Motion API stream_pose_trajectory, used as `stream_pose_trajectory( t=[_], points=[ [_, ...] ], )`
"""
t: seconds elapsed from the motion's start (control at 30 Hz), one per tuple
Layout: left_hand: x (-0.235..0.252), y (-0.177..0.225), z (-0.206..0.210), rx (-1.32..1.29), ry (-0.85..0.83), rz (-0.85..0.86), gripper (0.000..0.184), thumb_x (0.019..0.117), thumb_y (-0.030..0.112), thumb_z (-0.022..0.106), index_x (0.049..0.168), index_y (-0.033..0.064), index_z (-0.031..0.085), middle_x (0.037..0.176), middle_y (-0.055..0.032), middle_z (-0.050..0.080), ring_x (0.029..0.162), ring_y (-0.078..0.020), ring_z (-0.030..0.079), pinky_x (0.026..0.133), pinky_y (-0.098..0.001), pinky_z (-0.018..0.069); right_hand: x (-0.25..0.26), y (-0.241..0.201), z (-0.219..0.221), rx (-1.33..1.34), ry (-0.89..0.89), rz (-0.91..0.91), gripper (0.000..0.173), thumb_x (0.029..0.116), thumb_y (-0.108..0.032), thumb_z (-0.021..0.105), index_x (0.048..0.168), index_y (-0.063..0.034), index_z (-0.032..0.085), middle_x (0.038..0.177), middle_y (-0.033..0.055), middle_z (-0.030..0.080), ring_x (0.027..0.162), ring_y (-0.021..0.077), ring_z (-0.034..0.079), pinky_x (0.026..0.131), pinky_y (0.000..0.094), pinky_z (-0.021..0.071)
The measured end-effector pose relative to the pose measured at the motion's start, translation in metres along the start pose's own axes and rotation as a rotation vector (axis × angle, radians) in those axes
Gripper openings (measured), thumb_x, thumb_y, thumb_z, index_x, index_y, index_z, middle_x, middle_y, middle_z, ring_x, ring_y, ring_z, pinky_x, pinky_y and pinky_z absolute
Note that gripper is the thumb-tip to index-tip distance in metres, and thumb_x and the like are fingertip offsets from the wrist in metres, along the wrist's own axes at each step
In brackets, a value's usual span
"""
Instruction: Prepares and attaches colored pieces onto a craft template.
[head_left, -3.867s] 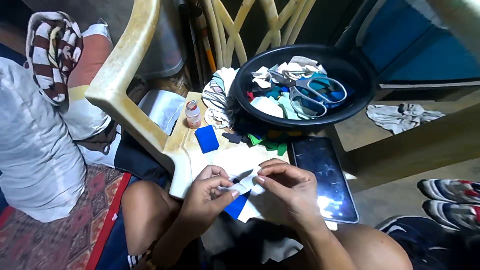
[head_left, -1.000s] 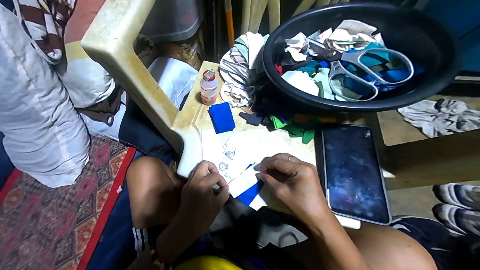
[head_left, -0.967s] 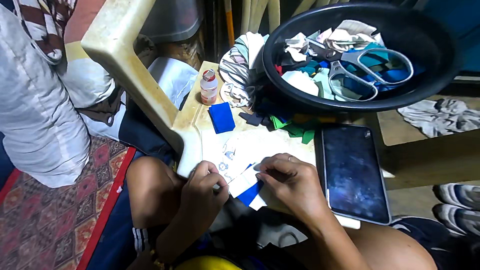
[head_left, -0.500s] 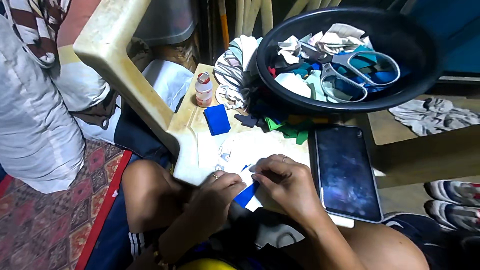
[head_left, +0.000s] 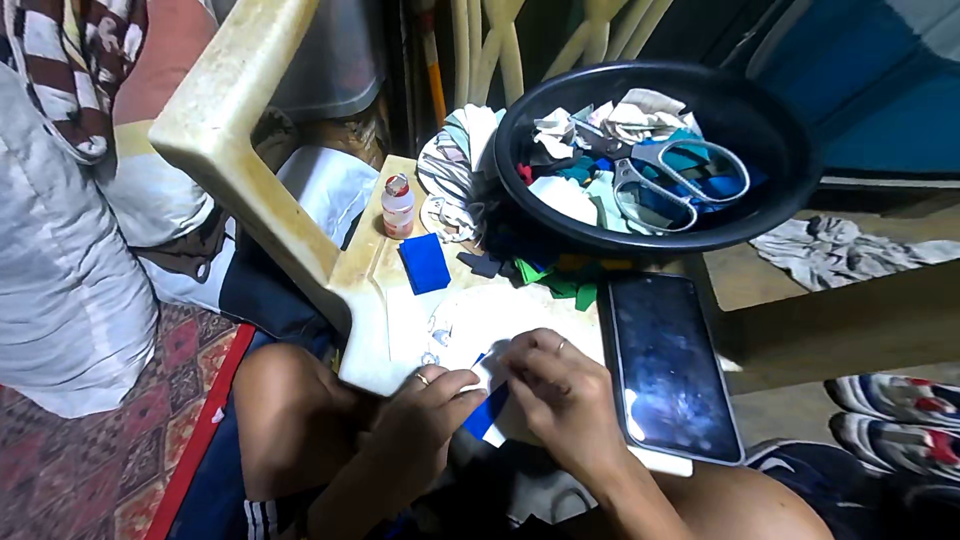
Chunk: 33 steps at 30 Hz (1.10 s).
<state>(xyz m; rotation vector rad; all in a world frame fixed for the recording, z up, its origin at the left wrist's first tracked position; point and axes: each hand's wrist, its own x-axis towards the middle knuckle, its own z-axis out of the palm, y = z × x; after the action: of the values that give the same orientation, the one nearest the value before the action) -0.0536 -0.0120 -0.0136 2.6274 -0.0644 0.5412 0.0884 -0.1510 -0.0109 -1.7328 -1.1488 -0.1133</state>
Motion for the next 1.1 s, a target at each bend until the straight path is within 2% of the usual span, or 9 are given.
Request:
stream_pose_trajectory(
  t=[0.1,0.27,0.33,0.43,0.5,0.57,0.63,0.83,1.1],
  points=[
    [-0.001,-0.003,0.002,-0.023,0.038,0.025,0.029,0.0886,-0.004,0.058,0.106,0.0076,0.077,0.115,-0.0073,0.072,0.104,-0.0222,0.066,0.093,-0.0299,0.0533,-0.004,-0.003,0.005,0.077,-0.099,-0.009,0.012,0.0827,-0.001,0.063,0.085,-0.0009,0.075,0.091,0.0115,0.072,0.086,0.0137,0.069,0.08,0.0201,0.0562],
    [-0.006,-0.011,0.004,-0.089,0.1,0.048,0.018,0.0951,0.006,0.06,0.1,0.0052,0.078,0.112,-0.008,0.074,0.104,-0.0184,0.067,0.095,-0.0251,0.0518,-0.006,0.0,0.011,0.039,-0.15,0.026,0.011,0.08,-0.006,0.066,0.083,-0.0026,0.076,0.092,0.0108,0.069,0.083,0.0126,0.067,0.075,0.0187,0.0555],
    [-0.006,-0.013,-0.001,-0.143,0.101,0.043,0.015,0.0947,0.008,0.062,0.096,0.0038,0.077,0.11,-0.0093,0.074,0.105,-0.0168,0.068,0.096,-0.0227,0.0516,-0.007,-0.001,0.013,0.029,-0.151,0.025,0.009,0.0769,-0.008,0.07,0.081,-0.0016,0.075,0.092,0.0126,0.068,0.082,0.0151,0.067,0.074,0.0207,0.0556],
    [0.004,-0.021,-0.021,-0.238,0.088,-0.014,0.011,0.0897,0.003,0.068,0.094,-0.0021,0.076,0.106,-0.0145,0.075,0.094,-0.0146,0.073,0.085,-0.0218,0.0577,-0.007,-0.003,0.015,0.016,-0.152,0.026,0.012,0.0733,-0.01,0.075,0.08,-0.0001,0.075,0.093,0.0149,0.068,0.084,0.0192,0.067,0.075,0.0242,0.0562],
    [0.026,-0.03,-0.036,-0.189,0.135,-0.075,0.013,0.0899,0.002,0.067,0.096,-0.0046,0.076,0.106,-0.0169,0.074,0.09,-0.0174,0.074,0.081,-0.0263,0.06,-0.008,-0.004,0.014,0.001,-0.154,0.031,0.014,0.0727,-0.011,0.076,0.081,-0.0002,0.075,0.093,0.015,0.068,0.085,0.02,0.067,0.075,0.0246,0.0562],
    [0.053,-0.044,-0.048,-0.099,0.151,-0.111,0.014,0.0914,0.002,0.067,0.1,-0.0056,0.076,0.11,-0.0198,0.073,0.097,-0.0242,0.073,0.087,-0.0331,0.0596,-0.008,-0.005,0.014,-0.008,-0.152,0.031,0.015,0.072,-0.012,0.077,0.082,-0.0001,0.075,0.094,0.0156,0.069,0.086,0.0207,0.067,0.075,0.0254,0.0563],
    [0.076,-0.06,-0.054,-0.049,0.088,-0.118,0.016,0.093,0.001,0.065,0.102,-0.0065,0.075,0.114,-0.0218,0.072,0.103,-0.0298,0.072,0.093,-0.0385,0.0575,-0.008,-0.005,0.015,-0.006,-0.154,0.036,0.016,0.072,-0.011,0.078,0.083,0.0007,0.076,0.094,0.0162,0.069,0.085,0.0212,0.067,0.074,0.0262,0.0566],
    [0.11,-0.073,-0.068,-0.066,-0.297,-0.223,0.018,0.0967,0.001,0.06,0.104,-0.009,0.073,0.121,-0.0231,0.069,0.117,-0.0304,0.065,0.104,-0.0392,0.0493,-0.008,-0.003,0.015,-0.007,-0.155,0.036,0.015,0.0717,-0.012,0.078,0.082,-0.0001,0.075,0.093,0.0148,0.068,0.085,0.0193,0.067,0.074,0.0249,0.0564],
    [0.115,-0.078,-0.075,-0.103,-0.377,-0.286,0.02,0.0986,0.001,0.057,0.104,-0.0085,0.074,0.124,-0.0208,0.068,0.116,-0.0234,0.065,0.102,-0.0331,0.0499,-0.008,-0.002,0.016,-0.017,-0.155,0.024,0.016,0.0713,-0.013,0.078,0.081,-0.0006,0.075,0.094,0.0143,0.068,0.085,0.0199,0.067,0.074,0.0252,0.0566]
  ],
)
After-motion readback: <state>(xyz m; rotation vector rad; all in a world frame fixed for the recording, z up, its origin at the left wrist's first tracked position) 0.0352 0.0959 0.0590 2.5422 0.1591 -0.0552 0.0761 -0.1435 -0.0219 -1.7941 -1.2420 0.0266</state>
